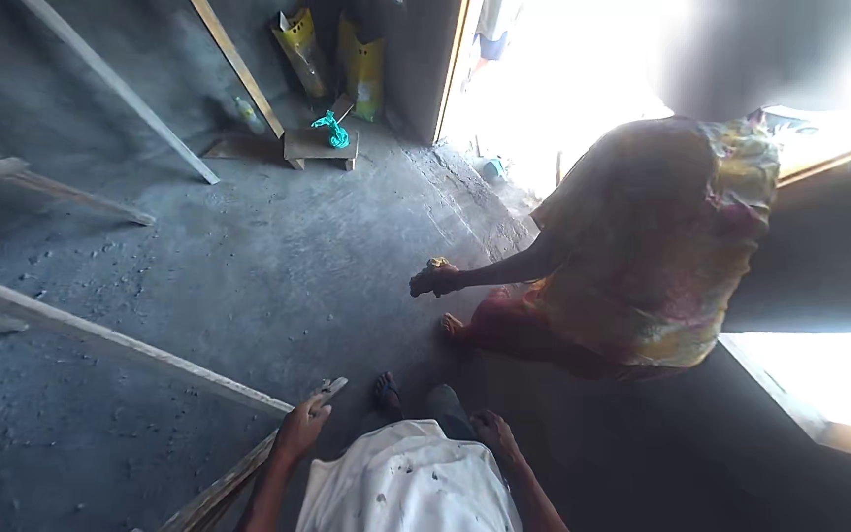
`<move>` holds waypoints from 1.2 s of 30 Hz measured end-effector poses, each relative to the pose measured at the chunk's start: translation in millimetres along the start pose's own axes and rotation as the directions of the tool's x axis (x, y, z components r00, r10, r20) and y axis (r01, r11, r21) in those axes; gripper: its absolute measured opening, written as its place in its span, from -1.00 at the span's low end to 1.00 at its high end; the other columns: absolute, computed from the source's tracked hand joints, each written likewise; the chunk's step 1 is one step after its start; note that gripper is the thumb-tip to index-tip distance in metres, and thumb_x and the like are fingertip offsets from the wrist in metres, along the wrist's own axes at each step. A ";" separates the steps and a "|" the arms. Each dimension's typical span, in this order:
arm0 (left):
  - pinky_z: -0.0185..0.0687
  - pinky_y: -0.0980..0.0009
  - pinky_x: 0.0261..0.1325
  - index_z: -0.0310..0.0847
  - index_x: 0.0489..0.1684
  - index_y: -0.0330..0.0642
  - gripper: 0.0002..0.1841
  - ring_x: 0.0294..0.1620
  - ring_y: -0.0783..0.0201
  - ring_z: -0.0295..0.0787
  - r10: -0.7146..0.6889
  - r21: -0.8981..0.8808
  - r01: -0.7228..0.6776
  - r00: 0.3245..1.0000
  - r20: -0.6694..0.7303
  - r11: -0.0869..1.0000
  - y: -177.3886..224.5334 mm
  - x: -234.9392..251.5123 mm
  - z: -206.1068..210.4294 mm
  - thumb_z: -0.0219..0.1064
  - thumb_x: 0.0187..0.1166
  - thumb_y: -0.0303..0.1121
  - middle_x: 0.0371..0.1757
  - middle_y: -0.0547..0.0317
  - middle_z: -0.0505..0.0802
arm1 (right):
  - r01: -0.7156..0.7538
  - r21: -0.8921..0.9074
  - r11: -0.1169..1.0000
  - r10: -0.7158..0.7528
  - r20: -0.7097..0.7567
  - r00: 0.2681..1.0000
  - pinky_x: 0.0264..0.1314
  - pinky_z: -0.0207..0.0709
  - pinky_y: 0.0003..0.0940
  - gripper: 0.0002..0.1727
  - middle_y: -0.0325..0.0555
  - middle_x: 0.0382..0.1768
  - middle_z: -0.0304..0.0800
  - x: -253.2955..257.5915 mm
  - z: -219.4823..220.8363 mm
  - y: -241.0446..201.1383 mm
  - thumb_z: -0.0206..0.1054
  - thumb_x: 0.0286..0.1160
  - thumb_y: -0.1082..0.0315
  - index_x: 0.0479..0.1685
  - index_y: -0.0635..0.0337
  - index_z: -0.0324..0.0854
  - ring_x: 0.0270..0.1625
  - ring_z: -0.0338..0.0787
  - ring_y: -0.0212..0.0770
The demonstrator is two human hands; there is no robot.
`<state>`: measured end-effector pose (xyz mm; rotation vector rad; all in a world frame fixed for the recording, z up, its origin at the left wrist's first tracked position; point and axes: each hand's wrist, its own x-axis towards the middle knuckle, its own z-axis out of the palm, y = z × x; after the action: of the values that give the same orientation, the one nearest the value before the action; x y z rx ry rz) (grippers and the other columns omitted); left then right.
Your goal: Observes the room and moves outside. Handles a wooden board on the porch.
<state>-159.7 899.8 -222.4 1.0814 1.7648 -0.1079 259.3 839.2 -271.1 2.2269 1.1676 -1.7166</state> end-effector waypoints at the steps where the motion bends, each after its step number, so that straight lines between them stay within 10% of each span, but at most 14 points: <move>1: 0.50 -0.13 0.49 0.49 0.59 -0.32 -0.48 0.31 -0.18 0.76 -0.005 -0.019 0.005 1.000 -0.016 1.000 -1.4 3.9 -3.2 0.26 0.77 -0.18 0.28 -0.29 0.81 | -0.002 -0.010 1.000 0.002 0.011 1.000 0.51 0.47 0.16 -0.60 0.24 0.26 0.80 3.3 -1.2 -8.8 0.20 0.80 0.17 0.33 0.26 0.70 0.37 0.75 0.17; 14: 0.57 -0.13 0.44 0.49 0.54 -0.40 -0.53 0.24 -0.25 0.80 -0.098 -0.070 0.106 0.989 0.107 0.992 36.9 47.6 -24.4 0.23 0.79 -0.26 0.25 -0.40 0.80 | 0.033 0.045 0.998 -0.038 0.103 0.994 0.61 0.39 0.02 -0.59 0.34 0.31 0.74 47.8 -36.1 -73.0 0.19 0.82 0.23 0.35 0.41 0.63 0.45 0.69 0.17; 36: 0.59 -0.09 0.42 0.47 0.50 -0.52 -0.53 0.22 -0.23 0.80 -0.081 0.039 0.078 0.993 0.088 0.996 132.7 222.7 -234.3 0.18 0.81 -0.30 0.26 -0.46 0.77 | -0.310 0.356 0.882 0.300 0.085 0.950 0.58 0.42 0.16 -0.56 0.25 0.32 0.77 116.7 -29.2 -185.2 0.20 0.79 0.10 0.34 0.26 0.69 0.45 0.70 0.17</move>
<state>-249.1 1237.3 -233.8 1.0158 1.7315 -0.2339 176.9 1042.7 -294.2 2.4118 0.4742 -1.9408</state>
